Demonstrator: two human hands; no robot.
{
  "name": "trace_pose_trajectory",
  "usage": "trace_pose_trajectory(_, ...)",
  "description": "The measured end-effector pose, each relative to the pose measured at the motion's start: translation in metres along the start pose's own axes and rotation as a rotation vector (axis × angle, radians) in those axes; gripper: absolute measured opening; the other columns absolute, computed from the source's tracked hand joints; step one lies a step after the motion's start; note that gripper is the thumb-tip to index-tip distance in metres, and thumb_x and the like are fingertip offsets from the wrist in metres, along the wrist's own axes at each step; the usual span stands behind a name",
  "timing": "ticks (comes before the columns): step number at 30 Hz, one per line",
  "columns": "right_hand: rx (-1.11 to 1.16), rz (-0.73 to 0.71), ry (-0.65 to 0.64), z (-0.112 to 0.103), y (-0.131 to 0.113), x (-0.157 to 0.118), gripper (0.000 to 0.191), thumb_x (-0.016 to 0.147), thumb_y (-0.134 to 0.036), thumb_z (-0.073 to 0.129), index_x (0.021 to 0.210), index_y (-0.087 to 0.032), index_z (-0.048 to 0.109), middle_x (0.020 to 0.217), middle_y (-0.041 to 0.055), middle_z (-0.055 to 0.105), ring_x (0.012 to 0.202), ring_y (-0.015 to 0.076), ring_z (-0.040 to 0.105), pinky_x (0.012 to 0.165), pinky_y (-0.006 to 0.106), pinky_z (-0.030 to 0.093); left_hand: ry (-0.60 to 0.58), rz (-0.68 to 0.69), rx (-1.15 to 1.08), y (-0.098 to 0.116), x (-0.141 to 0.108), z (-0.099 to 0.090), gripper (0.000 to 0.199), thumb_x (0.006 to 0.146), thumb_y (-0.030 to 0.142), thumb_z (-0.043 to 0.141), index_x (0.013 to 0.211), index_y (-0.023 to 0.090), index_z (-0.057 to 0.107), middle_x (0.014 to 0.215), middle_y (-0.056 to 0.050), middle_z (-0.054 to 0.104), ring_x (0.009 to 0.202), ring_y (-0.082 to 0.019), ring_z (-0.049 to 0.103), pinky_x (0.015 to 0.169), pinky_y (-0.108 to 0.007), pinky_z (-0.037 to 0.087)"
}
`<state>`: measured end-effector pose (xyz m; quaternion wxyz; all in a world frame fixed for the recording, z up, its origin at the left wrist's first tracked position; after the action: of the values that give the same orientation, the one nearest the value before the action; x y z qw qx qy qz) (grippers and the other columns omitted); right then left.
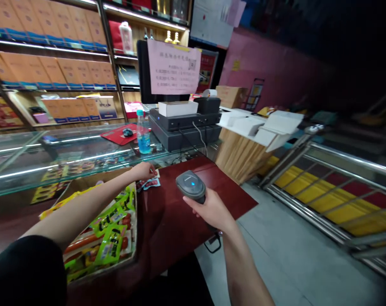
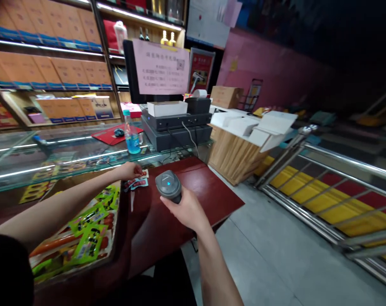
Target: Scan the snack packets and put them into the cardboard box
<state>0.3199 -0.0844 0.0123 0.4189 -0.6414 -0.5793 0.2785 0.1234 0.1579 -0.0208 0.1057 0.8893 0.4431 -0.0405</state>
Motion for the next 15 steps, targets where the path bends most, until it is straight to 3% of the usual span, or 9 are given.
trace_pose_trajectory(5,-0.022,0.028,0.059,-0.017,0.011,-0.012,0.034,0.079,-0.043,0.063,0.100,-0.017,0.066,0.068,0.0038,0.069,0.067,0.0198,0.067,0.065,0.031,0.053,-0.179,-0.156,0.219,0.004,0.029,0.026,0.043,0.052,0.034,0.078,0.092,0.019,0.072,0.101,-0.014,0.071,0.091,-0.029,0.066,0.074,-0.030,0.051)
trace_pose_trajectory(8,-0.026,0.046,0.077,-0.022,0.015,-0.016,0.034,0.079,-0.043,0.063,0.100,-0.016,0.066,0.068,0.0038,0.069,0.067,0.0193,0.067,0.065,0.031,0.053,-0.257,-0.165,0.282,0.003,0.035,0.034,0.057,0.042,0.032,0.084,0.097,0.019,0.072,0.105,-0.017,0.069,0.094,-0.033,0.066,0.075,-0.034,0.052)
trace_pose_trajectory(11,-0.023,0.052,0.071,-0.022,0.017,-0.018,0.034,0.079,-0.043,0.063,0.100,-0.016,0.066,0.068,0.0034,0.069,0.067,0.0191,0.067,0.066,0.031,0.053,-0.295,-0.140,0.315,0.001,0.034,0.040,0.071,0.039,0.031,0.086,0.108,0.020,0.068,0.111,-0.018,0.067,0.098,-0.034,0.065,0.077,-0.035,0.052)
trace_pose_trajectory(15,-0.011,0.027,0.052,-0.018,0.015,-0.018,0.034,0.079,-0.043,0.063,0.101,-0.017,0.066,0.070,0.0036,0.069,0.071,0.0200,0.067,0.068,0.033,0.054,-0.292,-0.098,0.310,-0.002,0.027,0.046,0.060,0.050,0.021,0.079,0.108,0.016,0.066,0.107,-0.019,0.068,0.096,-0.033,0.066,0.074,-0.033,0.052)
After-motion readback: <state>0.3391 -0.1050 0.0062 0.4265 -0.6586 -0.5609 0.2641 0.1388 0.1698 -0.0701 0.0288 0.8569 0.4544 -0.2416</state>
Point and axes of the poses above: each hand's wrist, its own x-axis towards the middle knuckle, its own z-axis out of the palm, y = z × x, the point moved 1 cm from there along x, towards the middle knuckle
